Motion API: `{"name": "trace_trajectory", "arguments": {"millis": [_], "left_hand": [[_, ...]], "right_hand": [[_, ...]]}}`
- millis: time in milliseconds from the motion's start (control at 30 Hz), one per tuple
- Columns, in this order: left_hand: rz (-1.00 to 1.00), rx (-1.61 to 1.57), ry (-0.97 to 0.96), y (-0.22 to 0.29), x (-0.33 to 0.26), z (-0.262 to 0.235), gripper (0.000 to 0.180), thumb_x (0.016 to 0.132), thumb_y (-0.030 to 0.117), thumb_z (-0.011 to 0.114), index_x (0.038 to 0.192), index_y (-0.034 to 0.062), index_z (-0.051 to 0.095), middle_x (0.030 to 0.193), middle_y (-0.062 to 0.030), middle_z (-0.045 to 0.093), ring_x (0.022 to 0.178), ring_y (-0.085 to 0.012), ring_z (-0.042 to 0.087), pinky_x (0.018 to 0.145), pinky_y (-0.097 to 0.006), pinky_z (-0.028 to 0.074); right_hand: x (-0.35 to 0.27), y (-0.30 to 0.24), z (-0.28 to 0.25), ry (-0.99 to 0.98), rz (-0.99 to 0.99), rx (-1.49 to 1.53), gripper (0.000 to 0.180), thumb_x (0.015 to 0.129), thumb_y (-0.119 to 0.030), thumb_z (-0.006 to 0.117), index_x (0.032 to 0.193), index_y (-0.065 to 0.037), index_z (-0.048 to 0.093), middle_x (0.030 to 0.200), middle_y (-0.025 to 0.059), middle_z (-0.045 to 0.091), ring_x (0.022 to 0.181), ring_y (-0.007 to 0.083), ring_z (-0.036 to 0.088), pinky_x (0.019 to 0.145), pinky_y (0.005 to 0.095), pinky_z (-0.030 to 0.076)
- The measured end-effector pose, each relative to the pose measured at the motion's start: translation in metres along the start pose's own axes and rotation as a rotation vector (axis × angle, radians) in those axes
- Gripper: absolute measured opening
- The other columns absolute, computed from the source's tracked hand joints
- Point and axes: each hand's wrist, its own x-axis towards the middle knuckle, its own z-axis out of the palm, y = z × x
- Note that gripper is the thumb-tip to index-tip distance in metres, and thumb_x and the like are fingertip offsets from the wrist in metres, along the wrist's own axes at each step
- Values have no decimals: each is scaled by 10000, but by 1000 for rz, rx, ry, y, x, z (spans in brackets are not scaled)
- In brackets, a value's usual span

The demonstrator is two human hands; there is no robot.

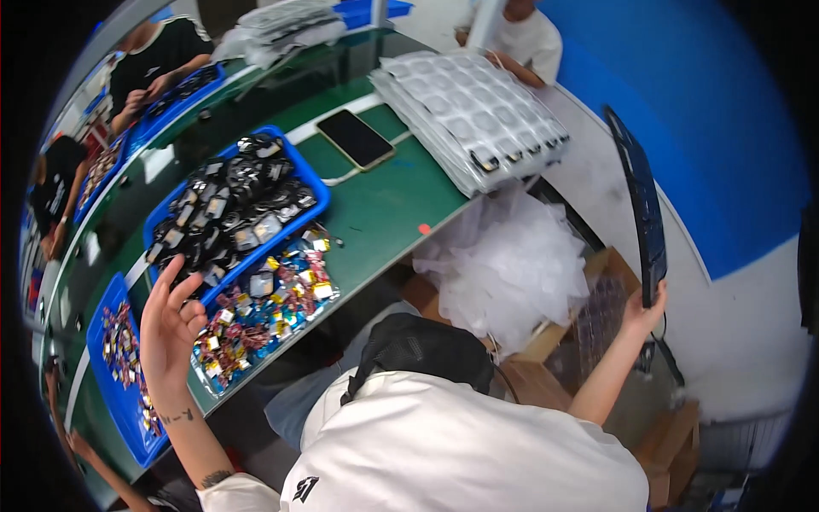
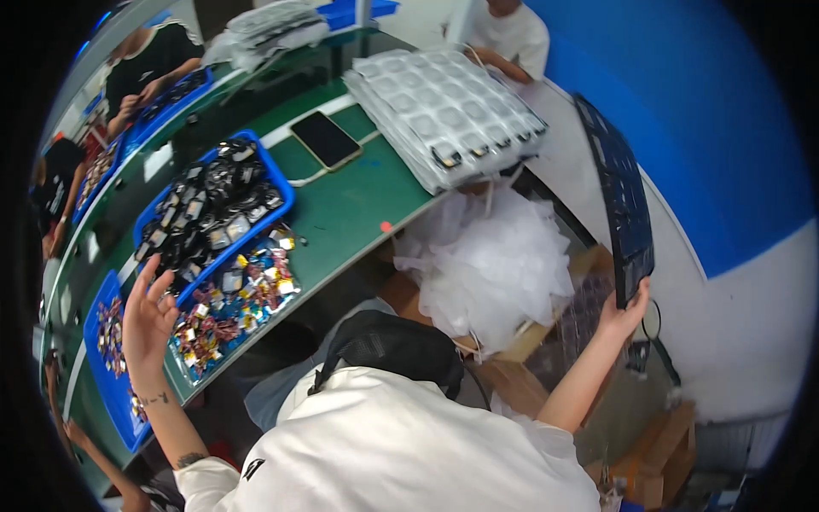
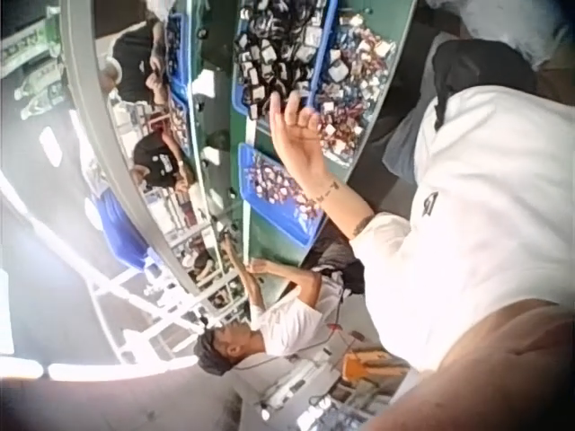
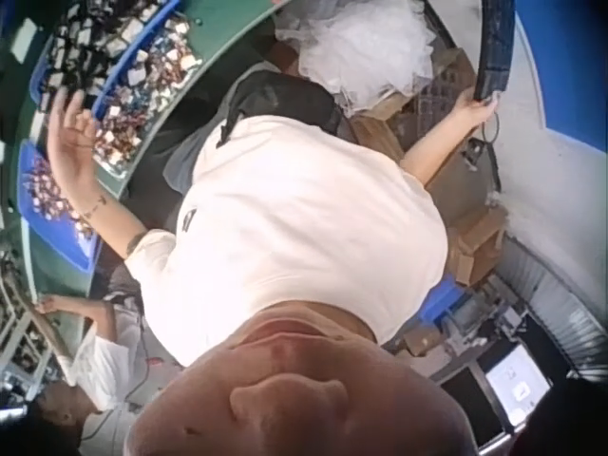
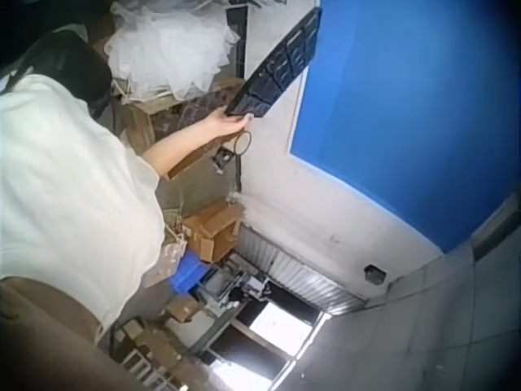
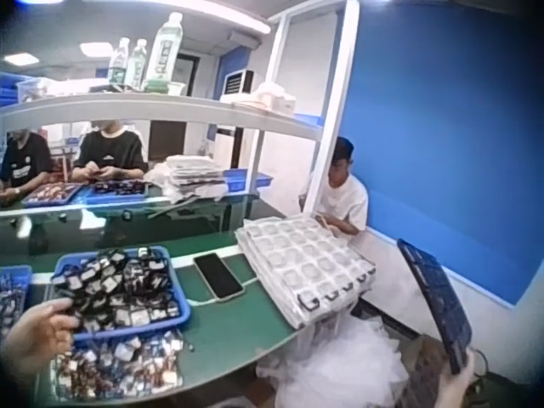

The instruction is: The person is sorting and assembling small electronic components on a production line.

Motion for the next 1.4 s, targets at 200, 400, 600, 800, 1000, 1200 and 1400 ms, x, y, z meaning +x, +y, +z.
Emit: {"name": "trace_trajectory", "arguments": {"millis": [200,400,600,800,1000,1200,1400], "left_hand": [[-27,-170,65,-50,14,-20,427,963,205,442,1334,3,376,1074,-125,621,805,-156,636,707,-246,542],[9,-144,115,-58,-2,-46,431,948,178,475,1333,7,383,1046,-98,626,842,-135,620,738,-234,517],[-11,-182,59,-61,-9,-62,460,954,155,451,1372,11,322,1036,-97,626,869,-147,607,737,-250,527],[25,17,216,-58,-10,-72,446,970,169,412,1376,17,309,1140,-124,567,872,-158,602,744,-236,530],[16,206,325,-36,-10,-49,439,964,241,450,1340,29,368,1080,-68,586,814,-106,605,705,-194,522],[45,280,349,-36,-5,-37,445,957,247,469,1338,35,375,1076,-48,588,800,-81,598,686,-183,516],[42,252,301,-36,-4,-34,425,946,211,495,1314,22,398,1024,-33,598,788,-65,577,665,-174,477]], "right_hand": [[26,21,-250,511,-20,164,313,884,-172,430,1063,65,528,1073,141,605,962,249,593,888,322,495],[-6,79,-292,876,393,-387,229,852,-96,572,1059,3,568,1055,172,564,904,283,601,728,365,568],[-13,81,-261,864,372,-482,526,772,-407,671,1185,-139,485,1191,2,490,1036,310,517,888,600,397],[-6,70,-271,1247,383,126,1056,468,-647,783,1294,-170,332,1270,57,381,1056,319,473,816,532,452],[10,33,-343,1251,290,247,874,513,-630,776,1177,-124,517,1120,121,565,908,255,565,763,410,476],[-13,-5,-328,1406,175,-1302,271,812,-264,615,1006,-75,626,1046,92,623,924,250,575,784,393,475],[-12,-36,-289,1147,-559,-280,452,775,-64,671,1196,-64,505,1087,82,592,948,250,562,840,418,476]]}}
